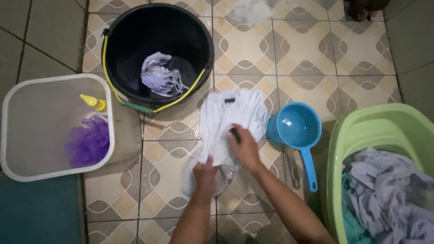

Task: The person washes a white shirt and a light purple shirt by hand on a tiled floor. They use a green bar of soap to scrub the garments, rinse them with water from a blue scoop, and place the wet clothes into a black bucket.

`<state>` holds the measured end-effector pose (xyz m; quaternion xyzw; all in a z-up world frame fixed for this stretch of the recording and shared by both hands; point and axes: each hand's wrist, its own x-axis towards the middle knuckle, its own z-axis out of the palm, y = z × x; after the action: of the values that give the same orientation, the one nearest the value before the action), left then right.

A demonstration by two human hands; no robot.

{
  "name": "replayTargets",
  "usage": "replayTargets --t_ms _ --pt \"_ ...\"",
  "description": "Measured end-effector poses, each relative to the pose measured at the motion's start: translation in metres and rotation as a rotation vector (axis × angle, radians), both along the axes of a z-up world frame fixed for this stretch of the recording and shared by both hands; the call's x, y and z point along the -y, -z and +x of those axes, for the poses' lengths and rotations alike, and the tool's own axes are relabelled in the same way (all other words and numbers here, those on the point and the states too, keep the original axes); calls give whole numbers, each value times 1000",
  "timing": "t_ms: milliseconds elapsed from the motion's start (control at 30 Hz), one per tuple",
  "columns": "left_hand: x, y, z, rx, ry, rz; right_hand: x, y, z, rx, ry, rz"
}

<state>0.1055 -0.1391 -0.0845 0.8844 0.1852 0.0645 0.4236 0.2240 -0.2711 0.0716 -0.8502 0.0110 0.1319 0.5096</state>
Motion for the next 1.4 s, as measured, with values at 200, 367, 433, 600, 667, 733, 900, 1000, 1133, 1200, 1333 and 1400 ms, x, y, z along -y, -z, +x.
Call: replayTargets --t_ms 200,367,433,600,667,733,900,1000,1133,1200,1333,1400 --pt "-29 -40 -58 65 -586 -1344 -72 8 -51 398 -988 -378" --pt "-59 -35 -70 -160 -506 -1114 -30 24 70 363 -569 -879" --pt "-58 -28 -70 -251 -560 -1083 -35 34 77 518 -273 -850" --pt "-61 -43 -71 -228 -574 -1202 -73 72 -55 869 -802 -228" --pt "-67 -53 -76 -299 -503 -1071 -62 72 -32 1033 -735 -160" --pt "-70 -54 -83 -320 -524 -1005 -21 53 57 708 -682 -830" --pt "-69 -24 -83 -243 -477 -973 -43 43 52 485 -387 -746" --pt "-73 -16 -99 -185 -406 -984 -78 64 -35 739 -738 -324" --pt "-89 -18 -101 -298 -409 -934 -49 57 7 994 -888 -308" --pt "-93 -19 -93 -317 -465 -924 -16 32 81 664 -556 -827" --pt "-87 -32 -103 -301 -441 -967 -36 40 76 341 -375 -824" --pt "-95 -37 -80 -284 -458 -1066 -86 65 -3 864 -590 -487"
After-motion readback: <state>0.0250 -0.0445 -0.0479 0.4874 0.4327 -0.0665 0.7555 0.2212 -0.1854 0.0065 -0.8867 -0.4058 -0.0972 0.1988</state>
